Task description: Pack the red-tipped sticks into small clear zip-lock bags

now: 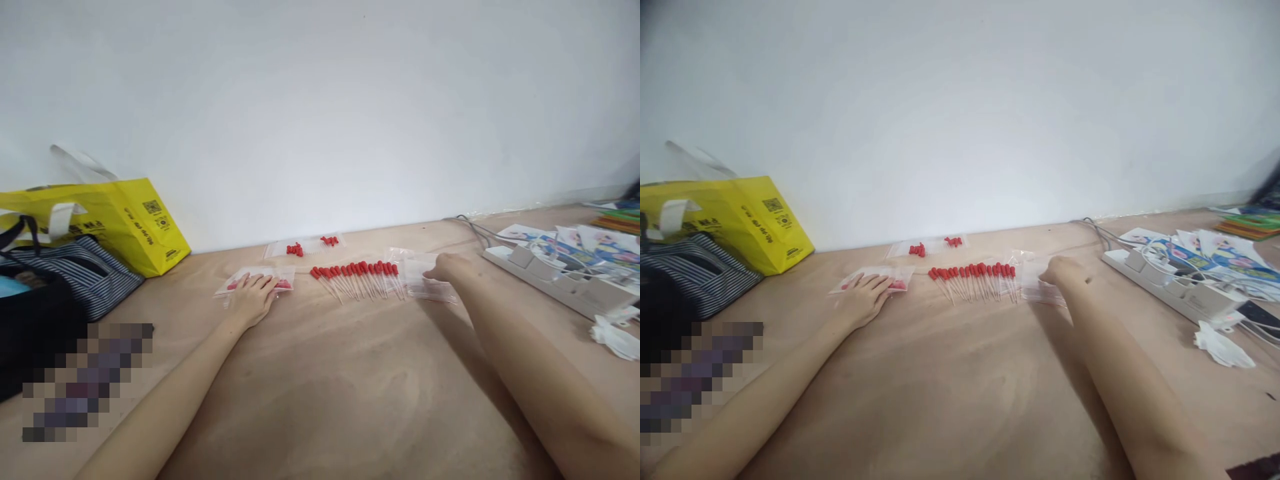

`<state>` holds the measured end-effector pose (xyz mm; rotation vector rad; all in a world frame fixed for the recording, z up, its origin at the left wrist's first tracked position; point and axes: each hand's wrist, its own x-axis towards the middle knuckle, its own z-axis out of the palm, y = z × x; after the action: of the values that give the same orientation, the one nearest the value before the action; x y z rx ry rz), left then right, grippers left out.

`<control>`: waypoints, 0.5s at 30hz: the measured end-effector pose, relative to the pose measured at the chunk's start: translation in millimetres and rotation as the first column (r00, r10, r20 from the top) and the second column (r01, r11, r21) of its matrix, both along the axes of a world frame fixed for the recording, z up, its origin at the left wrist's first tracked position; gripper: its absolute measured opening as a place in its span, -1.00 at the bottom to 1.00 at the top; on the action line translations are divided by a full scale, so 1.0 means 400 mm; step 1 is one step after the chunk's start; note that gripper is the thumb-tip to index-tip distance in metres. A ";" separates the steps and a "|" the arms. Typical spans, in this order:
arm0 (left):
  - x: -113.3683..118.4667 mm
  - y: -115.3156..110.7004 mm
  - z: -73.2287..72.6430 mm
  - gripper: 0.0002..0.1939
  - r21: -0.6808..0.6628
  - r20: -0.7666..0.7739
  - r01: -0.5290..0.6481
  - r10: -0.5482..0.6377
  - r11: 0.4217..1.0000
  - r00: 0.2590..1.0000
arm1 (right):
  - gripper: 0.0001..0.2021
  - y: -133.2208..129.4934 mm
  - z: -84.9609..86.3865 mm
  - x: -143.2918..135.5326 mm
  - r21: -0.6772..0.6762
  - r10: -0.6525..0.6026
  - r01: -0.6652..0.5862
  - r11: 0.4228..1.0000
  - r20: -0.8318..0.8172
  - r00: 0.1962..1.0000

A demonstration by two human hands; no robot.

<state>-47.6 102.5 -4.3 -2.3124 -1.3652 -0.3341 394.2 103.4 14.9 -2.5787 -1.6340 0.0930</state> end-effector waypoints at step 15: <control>0.065 -0.118 -0.033 -0.78 0.099 0.215 0.184 -0.201 0.978 0.956 | -0.60 -0.004 0.025 0.053 -0.280 -0.032 0.017 0.960 -0.050 0.998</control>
<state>-21.4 55.3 -17.4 -2.4046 -1.2021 -0.7169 415.6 101.8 24.8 -2.7685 -1.6776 0.4175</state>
